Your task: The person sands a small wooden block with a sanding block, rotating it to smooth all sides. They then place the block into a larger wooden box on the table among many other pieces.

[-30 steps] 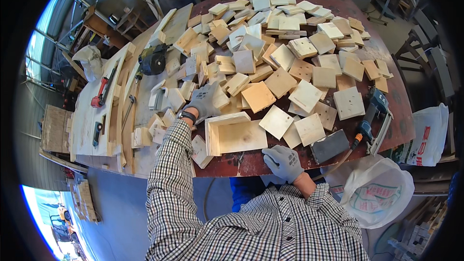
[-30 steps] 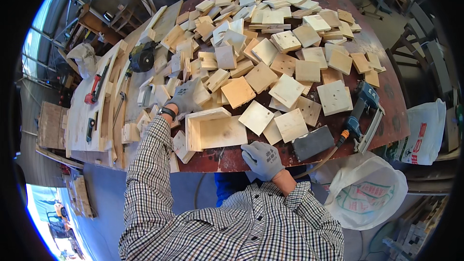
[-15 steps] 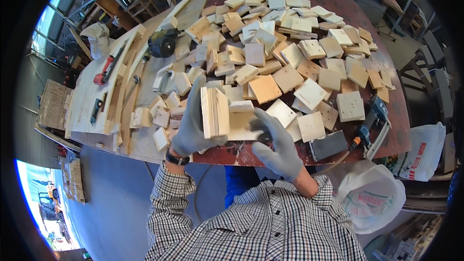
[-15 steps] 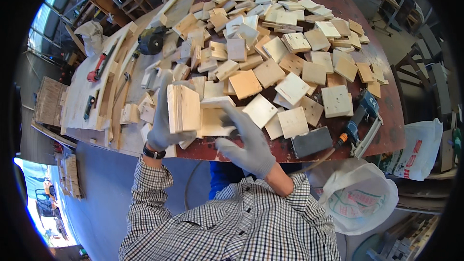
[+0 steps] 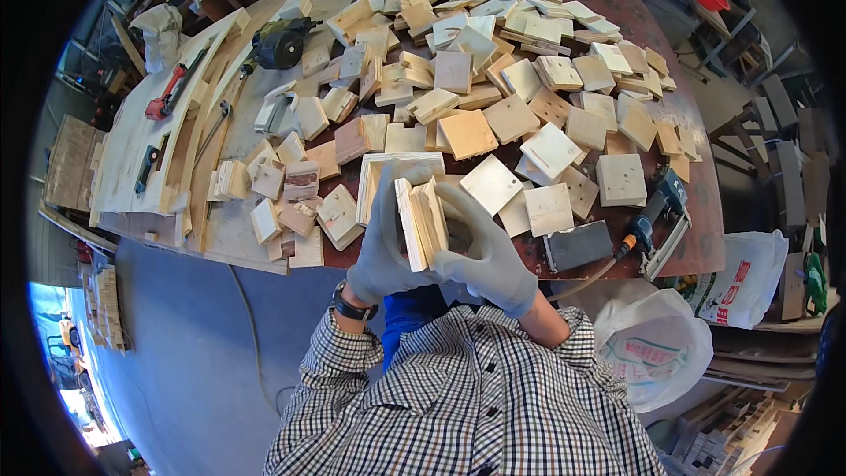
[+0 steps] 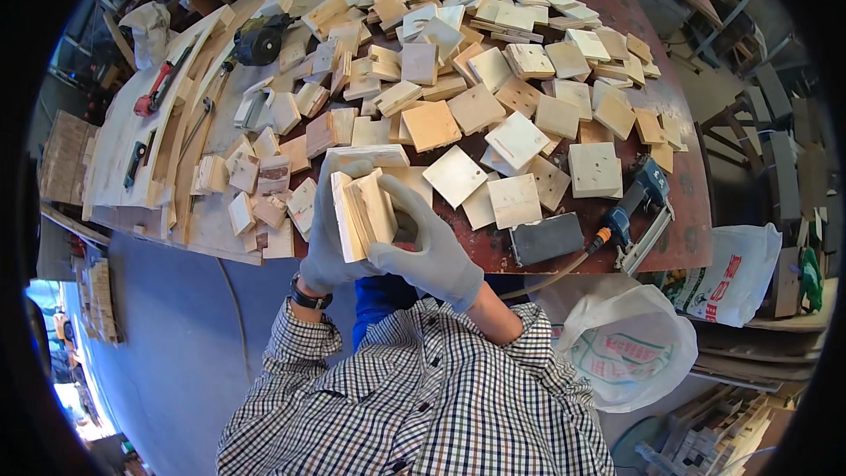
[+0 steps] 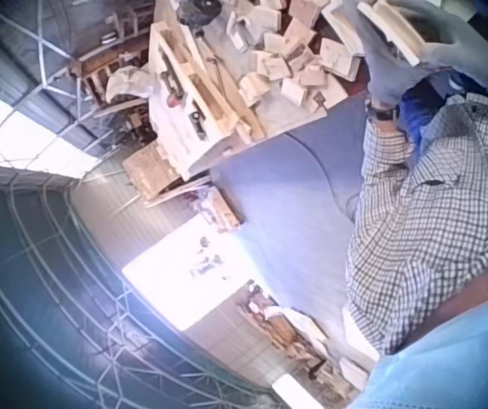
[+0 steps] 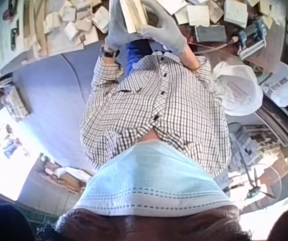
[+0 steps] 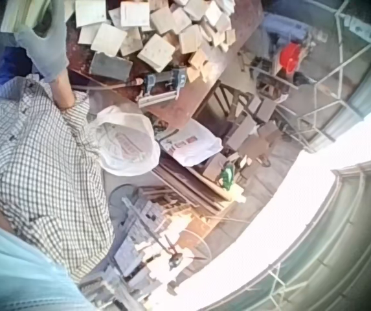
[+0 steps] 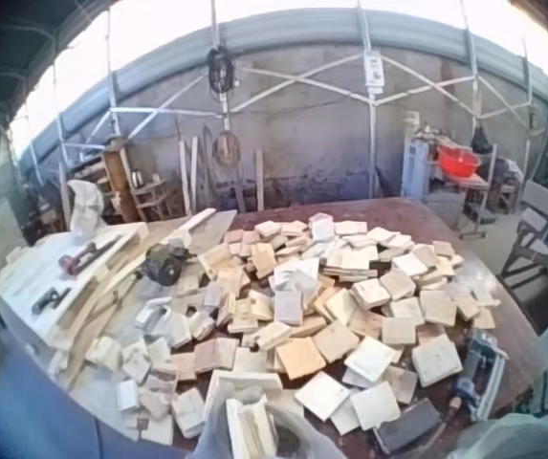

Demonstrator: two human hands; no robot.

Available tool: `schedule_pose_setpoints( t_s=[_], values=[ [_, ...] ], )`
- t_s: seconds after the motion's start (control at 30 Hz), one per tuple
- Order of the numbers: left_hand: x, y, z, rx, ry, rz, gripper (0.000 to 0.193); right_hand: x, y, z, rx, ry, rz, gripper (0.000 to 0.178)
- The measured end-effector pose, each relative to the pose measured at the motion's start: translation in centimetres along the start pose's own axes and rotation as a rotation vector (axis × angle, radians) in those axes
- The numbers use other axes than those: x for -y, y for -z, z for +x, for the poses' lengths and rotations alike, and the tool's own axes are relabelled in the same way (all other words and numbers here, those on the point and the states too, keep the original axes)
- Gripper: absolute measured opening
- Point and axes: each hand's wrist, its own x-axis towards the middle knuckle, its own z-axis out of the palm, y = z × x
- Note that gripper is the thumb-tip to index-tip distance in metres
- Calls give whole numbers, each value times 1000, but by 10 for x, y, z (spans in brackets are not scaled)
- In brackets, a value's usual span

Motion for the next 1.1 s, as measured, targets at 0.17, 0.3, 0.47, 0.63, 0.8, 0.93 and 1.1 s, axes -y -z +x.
schedule_pose_setpoints(
  t_s=[0.17,0.3,0.47,0.63,0.8,0.93,1.1],
  values=[
    [-16,-8,-12,-30,72,-258,152,1,5,-10,-19,303,-135,106],
    [-28,-24,-10,-226,285,-927,141,12,14,-21,-80,310,-144,112],
    [-21,-22,-20,-241,284,-1036,142,32,8,-16,-60,390,-402,102],
    [-4,-18,-33,-131,324,-771,148,27,-4,-6,44,345,-757,103],
    [-6,-21,-43,-125,376,-630,123,-10,3,-13,94,218,-668,104],
    [0,-26,-65,-164,414,-882,104,-28,-2,-14,116,269,-709,105],
    [-5,-30,-71,-206,378,-931,100,-37,-1,-16,129,297,-684,104]
  ],
)
